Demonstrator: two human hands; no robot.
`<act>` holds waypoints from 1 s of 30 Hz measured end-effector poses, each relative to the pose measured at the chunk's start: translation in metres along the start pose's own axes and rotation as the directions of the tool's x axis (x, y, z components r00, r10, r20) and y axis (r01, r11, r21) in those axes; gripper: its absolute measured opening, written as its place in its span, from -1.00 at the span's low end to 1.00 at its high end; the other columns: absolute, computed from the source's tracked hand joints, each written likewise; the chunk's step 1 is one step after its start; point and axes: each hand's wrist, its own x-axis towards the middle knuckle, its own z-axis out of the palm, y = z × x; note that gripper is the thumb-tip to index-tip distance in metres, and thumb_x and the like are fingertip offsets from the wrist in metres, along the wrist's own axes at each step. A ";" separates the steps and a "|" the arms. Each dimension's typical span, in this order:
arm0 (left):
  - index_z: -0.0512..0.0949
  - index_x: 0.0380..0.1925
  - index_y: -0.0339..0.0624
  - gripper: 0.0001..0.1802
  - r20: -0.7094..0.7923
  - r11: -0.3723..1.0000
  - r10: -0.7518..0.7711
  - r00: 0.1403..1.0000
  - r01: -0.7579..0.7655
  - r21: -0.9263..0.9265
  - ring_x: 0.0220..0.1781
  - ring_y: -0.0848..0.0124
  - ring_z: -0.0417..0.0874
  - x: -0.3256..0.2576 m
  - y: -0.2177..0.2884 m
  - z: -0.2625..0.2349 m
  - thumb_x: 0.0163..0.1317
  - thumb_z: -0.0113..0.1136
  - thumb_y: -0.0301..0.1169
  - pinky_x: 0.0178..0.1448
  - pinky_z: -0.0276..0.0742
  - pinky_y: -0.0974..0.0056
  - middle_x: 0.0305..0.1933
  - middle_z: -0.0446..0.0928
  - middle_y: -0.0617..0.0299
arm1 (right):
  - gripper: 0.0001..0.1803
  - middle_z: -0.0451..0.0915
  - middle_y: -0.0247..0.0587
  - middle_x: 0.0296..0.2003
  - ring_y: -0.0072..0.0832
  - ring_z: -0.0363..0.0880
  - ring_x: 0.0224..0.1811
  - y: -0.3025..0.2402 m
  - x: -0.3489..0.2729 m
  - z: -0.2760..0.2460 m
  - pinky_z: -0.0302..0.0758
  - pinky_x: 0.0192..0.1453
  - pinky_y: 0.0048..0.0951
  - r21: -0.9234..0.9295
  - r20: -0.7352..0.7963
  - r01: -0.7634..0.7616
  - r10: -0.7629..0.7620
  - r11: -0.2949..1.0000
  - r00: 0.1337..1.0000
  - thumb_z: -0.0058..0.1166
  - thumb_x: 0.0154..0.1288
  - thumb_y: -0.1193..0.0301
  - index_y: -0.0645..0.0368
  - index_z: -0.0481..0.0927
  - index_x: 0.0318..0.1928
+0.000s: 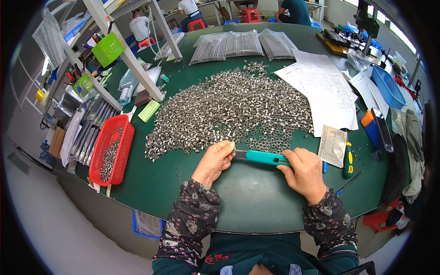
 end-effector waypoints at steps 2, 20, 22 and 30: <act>0.37 -0.56 -0.16 -0.75 0.015 1.000 -0.024 1.000 0.024 -0.014 -0.75 0.74 0.11 0.000 0.001 0.001 0.23 -0.02 -0.28 -0.73 -0.05 0.62 -0.62 0.29 0.40 | -0.70 0.36 -0.22 -0.61 -0.29 0.40 -0.57 0.002 0.002 -0.002 0.31 -0.53 -0.33 -0.058 -0.034 0.092 -0.094 0.994 0.995 0.21 -0.17 0.40 0.18 0.49 -0.34; 0.38 -0.40 -0.20 -0.77 -0.048 0.959 0.147 0.988 -0.154 -0.237 -0.66 0.69 0.16 0.002 -0.002 -0.004 0.27 -0.11 -0.27 -0.72 0.00 0.61 -0.48 0.31 0.32 | -0.71 0.33 -0.29 -0.61 -0.37 0.39 -0.56 -0.009 0.000 -0.006 0.31 -0.51 -0.37 -0.022 -0.034 0.020 -0.021 1.000 0.999 0.21 -0.20 0.41 0.13 0.45 -0.38; 0.39 -0.39 -0.21 -0.78 -0.040 0.959 0.157 0.987 -0.162 -0.231 -0.66 0.69 0.16 0.002 -0.002 -0.003 0.28 -0.11 -0.28 -0.73 0.01 0.61 -0.47 0.33 0.31 | -0.71 0.34 -0.28 -0.60 -0.36 0.40 -0.56 -0.004 -0.005 0.001 0.30 -0.52 -0.37 -0.030 0.077 0.037 -0.034 0.999 0.996 0.21 -0.20 0.40 0.12 0.46 -0.37; 0.39 -0.16 -0.21 -0.79 0.037 0.956 0.158 0.987 -0.143 -0.255 -0.66 0.72 0.16 0.001 0.000 -0.002 0.26 -0.09 -0.39 -0.71 0.02 0.64 -0.43 0.41 0.29 | -0.70 0.51 -0.14 -0.50 -0.23 0.50 -0.49 0.001 -0.008 0.006 0.40 -0.44 -0.36 0.305 0.109 -0.245 0.222 0.920 0.969 0.21 -0.11 0.36 0.18 0.52 -0.31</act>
